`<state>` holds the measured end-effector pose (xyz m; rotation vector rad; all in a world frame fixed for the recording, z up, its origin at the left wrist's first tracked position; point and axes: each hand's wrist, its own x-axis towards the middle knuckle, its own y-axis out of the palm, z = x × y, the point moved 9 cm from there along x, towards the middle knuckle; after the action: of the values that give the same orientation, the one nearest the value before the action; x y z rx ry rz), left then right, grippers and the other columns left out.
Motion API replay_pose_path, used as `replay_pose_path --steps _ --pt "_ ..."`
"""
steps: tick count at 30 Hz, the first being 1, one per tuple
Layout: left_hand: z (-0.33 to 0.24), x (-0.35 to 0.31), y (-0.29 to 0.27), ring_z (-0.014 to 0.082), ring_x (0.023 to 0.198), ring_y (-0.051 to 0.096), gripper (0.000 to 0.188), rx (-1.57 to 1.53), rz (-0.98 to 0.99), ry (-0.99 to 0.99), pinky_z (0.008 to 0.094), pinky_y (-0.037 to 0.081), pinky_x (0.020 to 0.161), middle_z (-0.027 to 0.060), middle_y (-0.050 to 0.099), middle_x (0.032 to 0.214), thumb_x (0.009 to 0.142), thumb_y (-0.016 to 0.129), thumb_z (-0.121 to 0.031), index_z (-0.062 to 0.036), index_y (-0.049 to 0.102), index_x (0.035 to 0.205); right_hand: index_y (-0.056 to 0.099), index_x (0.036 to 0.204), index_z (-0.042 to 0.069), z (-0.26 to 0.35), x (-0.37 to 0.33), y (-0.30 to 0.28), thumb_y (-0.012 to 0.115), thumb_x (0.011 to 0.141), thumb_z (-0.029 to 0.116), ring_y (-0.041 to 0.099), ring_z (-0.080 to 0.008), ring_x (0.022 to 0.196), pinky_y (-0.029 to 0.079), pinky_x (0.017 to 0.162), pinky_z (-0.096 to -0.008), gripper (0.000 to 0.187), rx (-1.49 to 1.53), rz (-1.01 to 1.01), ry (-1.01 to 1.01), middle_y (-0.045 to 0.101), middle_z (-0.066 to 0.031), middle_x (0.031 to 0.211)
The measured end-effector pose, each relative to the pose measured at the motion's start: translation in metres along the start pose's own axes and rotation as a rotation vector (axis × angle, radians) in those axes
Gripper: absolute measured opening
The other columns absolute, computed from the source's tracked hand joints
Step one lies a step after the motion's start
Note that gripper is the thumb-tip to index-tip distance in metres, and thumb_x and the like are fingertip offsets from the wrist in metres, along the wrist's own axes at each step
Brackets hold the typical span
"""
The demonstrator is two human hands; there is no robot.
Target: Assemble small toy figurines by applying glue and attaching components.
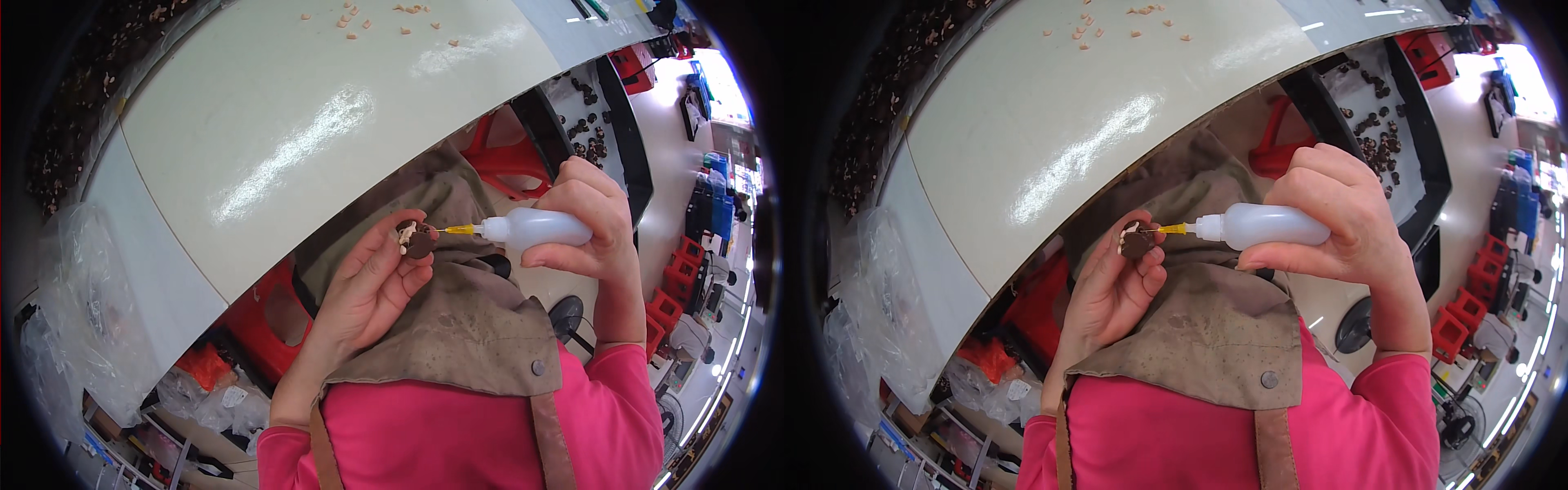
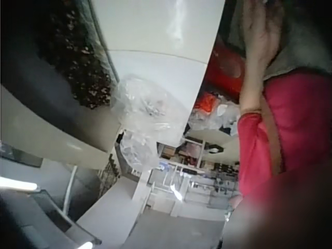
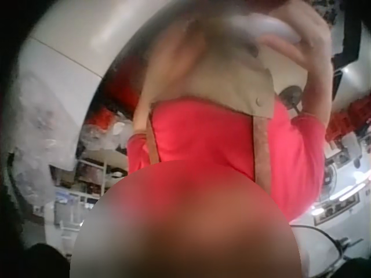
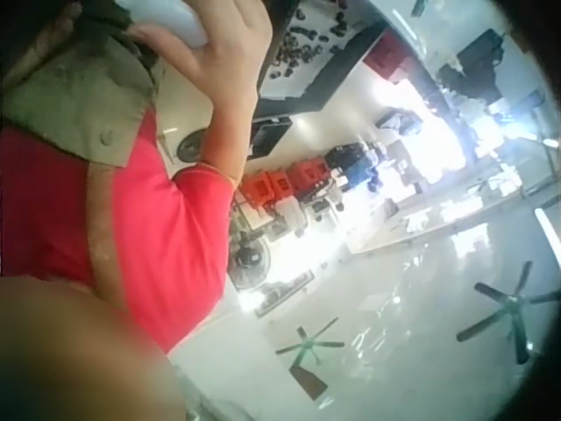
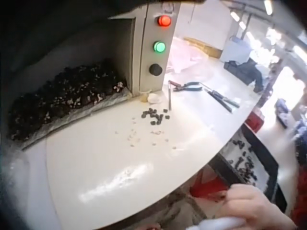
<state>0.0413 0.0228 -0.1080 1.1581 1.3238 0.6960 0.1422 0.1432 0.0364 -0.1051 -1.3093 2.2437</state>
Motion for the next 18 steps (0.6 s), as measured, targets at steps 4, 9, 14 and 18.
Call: replay_pose_path --steps 4,9,14,18 --pt "0.0005 0.0004 -0.0032 0.0162 0.097 0.060 0.043 0.001 -0.004 -0.005 0.0294 0.053 0.083 0.0146 0.053 0.115 0.093 0.052 -0.020 -0.0012 0.037 0.129 0.057 0.071 0.008 0.0008 0.0005 0.0020 0.082 0.054 0.039 0.045 -0.0209 0.056 0.035 0.050 -0.0305 0.044 -0.014 0.014 -0.005 0.047 -0.0031 0.062" --pt "0.0007 0.0003 -0.0043 0.0158 0.098 0.059 0.043 0.004 -0.007 -0.009 0.0293 0.053 0.083 0.0149 0.052 0.116 0.093 0.052 -0.019 -0.0013 0.037 0.129 0.057 0.071 0.008 0.0016 0.0009 0.0025 0.082 0.054 0.038 0.045 -0.0208 0.056 0.035 0.050 -0.0306 0.043 -0.032 0.008 -0.009 0.047 -0.0031 0.062" --pt "0.0010 0.0008 -0.0039 0.0155 0.097 0.059 0.043 -0.027 0.007 -0.025 0.0291 0.053 0.084 0.0151 0.052 0.116 0.092 0.053 -0.017 -0.0011 0.037 0.129 0.057 0.071 0.008 0.0020 0.0014 0.0033 0.082 0.055 0.039 0.044 -0.0210 0.056 0.035 0.050 -0.0309 0.042 -0.042 0.005 -0.007 0.046 -0.0031 0.062" --pt "0.0012 0.0010 -0.0028 0.0152 0.096 0.059 0.043 -0.014 0.003 -0.026 0.0291 0.053 0.084 0.0149 0.052 0.116 0.092 0.053 -0.017 -0.0010 0.037 0.129 0.057 0.071 0.008 0.0027 0.0007 0.0035 0.082 0.055 0.039 0.044 -0.0211 0.056 0.035 0.050 -0.0310 0.043 -0.051 0.002 -0.012 0.046 -0.0033 0.062"
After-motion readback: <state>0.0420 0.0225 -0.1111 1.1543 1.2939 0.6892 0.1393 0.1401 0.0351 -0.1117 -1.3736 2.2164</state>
